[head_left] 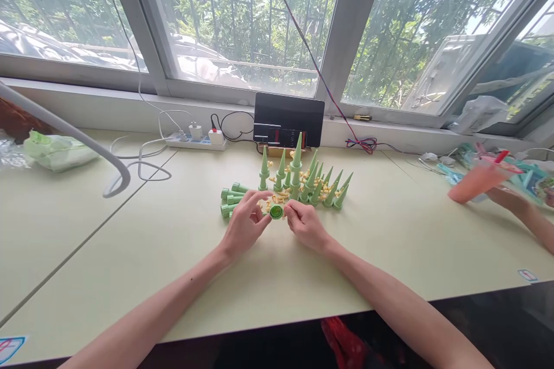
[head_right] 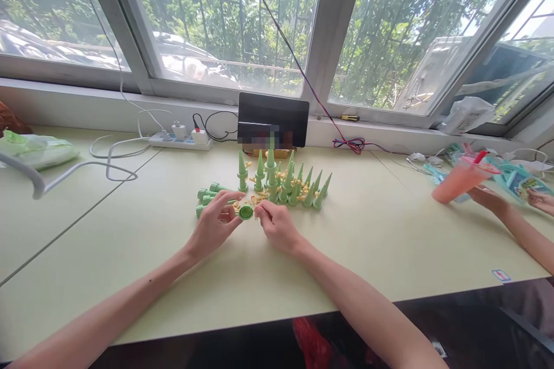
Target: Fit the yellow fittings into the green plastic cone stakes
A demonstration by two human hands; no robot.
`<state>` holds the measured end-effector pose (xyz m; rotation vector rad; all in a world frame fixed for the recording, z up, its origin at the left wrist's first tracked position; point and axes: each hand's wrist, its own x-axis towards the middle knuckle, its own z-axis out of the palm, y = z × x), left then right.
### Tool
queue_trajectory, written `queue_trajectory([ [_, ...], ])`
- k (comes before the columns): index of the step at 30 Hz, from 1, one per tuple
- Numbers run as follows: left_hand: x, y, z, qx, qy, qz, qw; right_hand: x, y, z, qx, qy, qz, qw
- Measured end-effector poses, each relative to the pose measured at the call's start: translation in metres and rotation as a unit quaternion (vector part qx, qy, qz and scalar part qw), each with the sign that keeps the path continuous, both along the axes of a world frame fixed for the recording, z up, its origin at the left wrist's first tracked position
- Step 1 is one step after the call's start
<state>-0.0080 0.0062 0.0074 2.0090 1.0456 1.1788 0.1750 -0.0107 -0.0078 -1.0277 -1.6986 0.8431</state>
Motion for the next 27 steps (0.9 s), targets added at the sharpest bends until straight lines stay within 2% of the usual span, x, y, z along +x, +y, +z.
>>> queue_trajectory([
  [3, 0.000, -0.001, 0.007, -0.079, -0.055, 0.004, 0.995, 0.002, 0.001, -0.001, 0.010, -0.001, -0.016, 1.000],
  [6, -0.001, -0.002, 0.013, -0.167, -0.091, -0.019, 0.982, 0.003, 0.001, 0.000, 0.025, -0.013, -0.022, 0.999],
  [13, -0.001, 0.000, 0.010, -0.309, -0.045, -0.108, 0.944, 0.003, 0.001, 0.000, 0.054, -0.049, -0.003, 0.997],
  [18, -0.003, 0.001, 0.007, -0.303, -0.037, -0.122, 0.944, 0.003, 0.003, -0.004, 0.048, -0.051, -0.002, 0.998],
  [27, -0.005, -0.001, 0.010, -0.222, 0.019, -0.133, 0.966, 0.003, 0.002, -0.002, 0.043, -0.051, -0.003, 0.998],
])
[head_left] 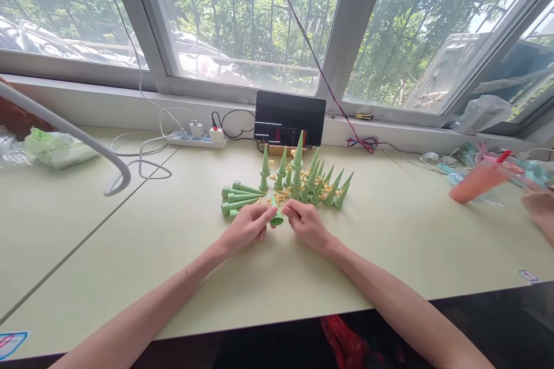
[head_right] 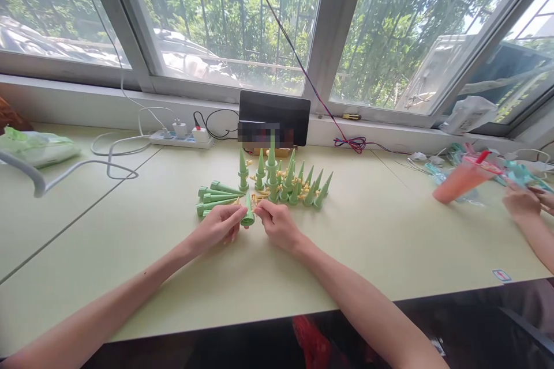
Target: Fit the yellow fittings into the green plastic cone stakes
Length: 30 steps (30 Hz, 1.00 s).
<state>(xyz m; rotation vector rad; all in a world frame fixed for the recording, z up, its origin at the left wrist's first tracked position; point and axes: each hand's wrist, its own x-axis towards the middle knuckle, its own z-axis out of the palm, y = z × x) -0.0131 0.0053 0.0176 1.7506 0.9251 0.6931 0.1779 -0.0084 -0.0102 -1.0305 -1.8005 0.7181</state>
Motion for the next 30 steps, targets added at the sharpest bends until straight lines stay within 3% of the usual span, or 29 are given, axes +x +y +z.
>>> queue_trajectory([
  [4, 0.000, -0.001, -0.002, 0.046, 0.008, 0.004, 0.999, 0.000, 0.000, 0.001, -0.003, -0.002, -0.004, 1.000],
  [7, 0.001, 0.000, -0.006, 0.124, 0.027, 0.027, 0.992, 0.001, 0.000, 0.000, -0.009, 0.000, -0.003, 1.000],
  [14, 0.001, 0.003, -0.016, 0.299, 0.105, 0.060, 0.947, 0.002, 0.001, -0.001, -0.025, 0.002, 0.012, 1.000],
  [30, -0.003, 0.005, -0.022, 0.388, 0.132, 0.040, 0.911, 0.000, 0.000, -0.001, -0.017, -0.030, 0.000, 0.999],
])
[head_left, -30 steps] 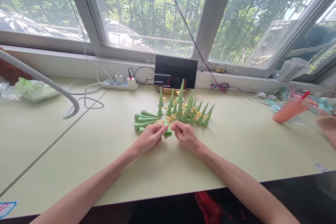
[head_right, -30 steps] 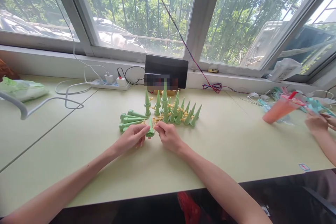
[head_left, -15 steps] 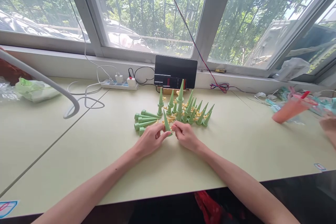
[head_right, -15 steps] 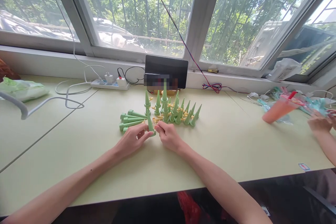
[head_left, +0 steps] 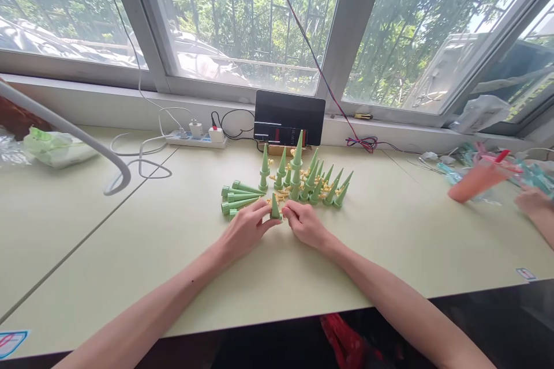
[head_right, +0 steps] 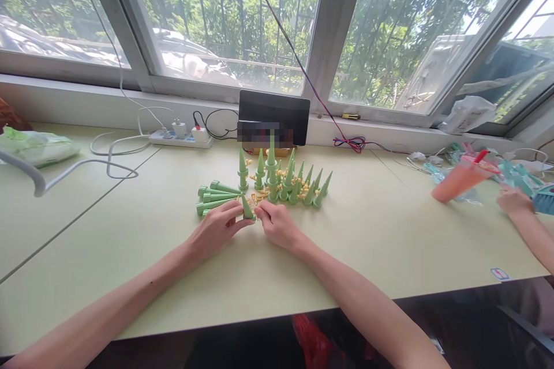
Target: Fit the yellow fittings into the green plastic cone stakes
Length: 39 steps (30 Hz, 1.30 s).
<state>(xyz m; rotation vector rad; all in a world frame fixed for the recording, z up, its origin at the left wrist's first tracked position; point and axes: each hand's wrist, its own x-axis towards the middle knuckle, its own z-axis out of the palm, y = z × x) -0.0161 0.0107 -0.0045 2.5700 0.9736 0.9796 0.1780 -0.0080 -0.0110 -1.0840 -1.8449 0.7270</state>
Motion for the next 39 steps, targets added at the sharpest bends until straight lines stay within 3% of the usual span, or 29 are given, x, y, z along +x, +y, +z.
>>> queue_trajectory([
  [6, 0.000, 0.001, 0.000, 0.035, 0.008, 0.013, 0.999, 0.000, 0.000, 0.000, -0.007, 0.001, -0.004, 1.000],
  [12, 0.004, -0.002, 0.004, -0.047, -0.018, 0.059, 0.997, -0.001, 0.001, 0.003, -0.001, 0.023, -0.023, 0.999],
  [16, 0.005, -0.003, 0.011, -0.121, -0.083, 0.070, 0.987, -0.001, 0.001, 0.004, 0.000, 0.041, -0.046, 0.998],
  [20, 0.006, -0.004, 0.020, -0.239, -0.139, 0.082, 0.957, 0.001, 0.002, 0.004, 0.003, 0.046, -0.055, 0.997],
  [26, 0.007, -0.005, 0.025, -0.444, -0.158, 0.040, 0.881, -0.001, 0.001, 0.002, 0.022, 0.037, -0.022, 0.999],
  [31, 0.006, -0.003, 0.021, -0.481, -0.167, -0.007, 0.860, -0.001, 0.001, 0.000, 0.021, 0.028, -0.020, 0.999],
  [39, 0.008, -0.005, 0.027, -0.496, -0.198, -0.011, 0.845, -0.001, 0.001, 0.000, 0.015, 0.036, -0.023, 0.999],
])
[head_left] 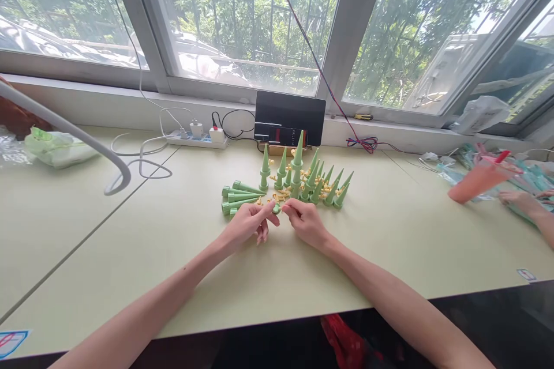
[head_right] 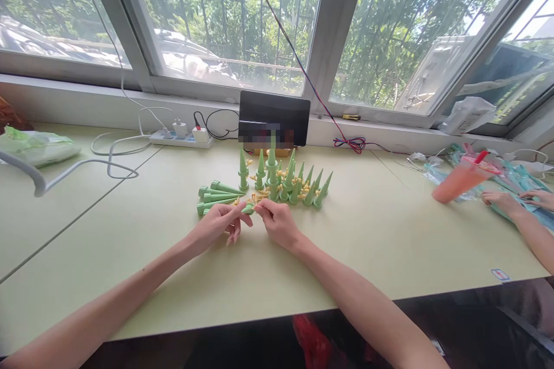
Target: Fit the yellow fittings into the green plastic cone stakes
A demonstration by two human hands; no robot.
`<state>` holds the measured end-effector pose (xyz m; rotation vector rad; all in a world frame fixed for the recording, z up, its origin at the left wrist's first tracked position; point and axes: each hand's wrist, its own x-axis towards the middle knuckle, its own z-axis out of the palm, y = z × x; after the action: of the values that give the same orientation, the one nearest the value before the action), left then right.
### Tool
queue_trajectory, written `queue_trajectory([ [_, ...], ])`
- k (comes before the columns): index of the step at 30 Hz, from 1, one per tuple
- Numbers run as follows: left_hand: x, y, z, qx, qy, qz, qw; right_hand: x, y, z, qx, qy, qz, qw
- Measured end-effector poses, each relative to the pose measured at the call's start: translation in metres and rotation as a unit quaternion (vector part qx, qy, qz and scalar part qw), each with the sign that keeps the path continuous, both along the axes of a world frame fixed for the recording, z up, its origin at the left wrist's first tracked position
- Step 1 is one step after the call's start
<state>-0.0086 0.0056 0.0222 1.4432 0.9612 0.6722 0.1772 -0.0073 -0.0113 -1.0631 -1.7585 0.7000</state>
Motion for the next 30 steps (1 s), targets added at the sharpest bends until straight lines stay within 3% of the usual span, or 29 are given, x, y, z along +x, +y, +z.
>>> queue_trajectory([
  [10, -0.002, 0.001, -0.003, 0.033, 0.002, -0.018, 0.999, 0.000, 0.001, -0.001, -0.007, 0.005, -0.005, 1.000],
  [30, -0.002, -0.001, -0.011, 0.204, 0.040, -0.007, 0.978, 0.000, 0.000, 0.000, -0.040, 0.020, 0.003, 0.999],
])
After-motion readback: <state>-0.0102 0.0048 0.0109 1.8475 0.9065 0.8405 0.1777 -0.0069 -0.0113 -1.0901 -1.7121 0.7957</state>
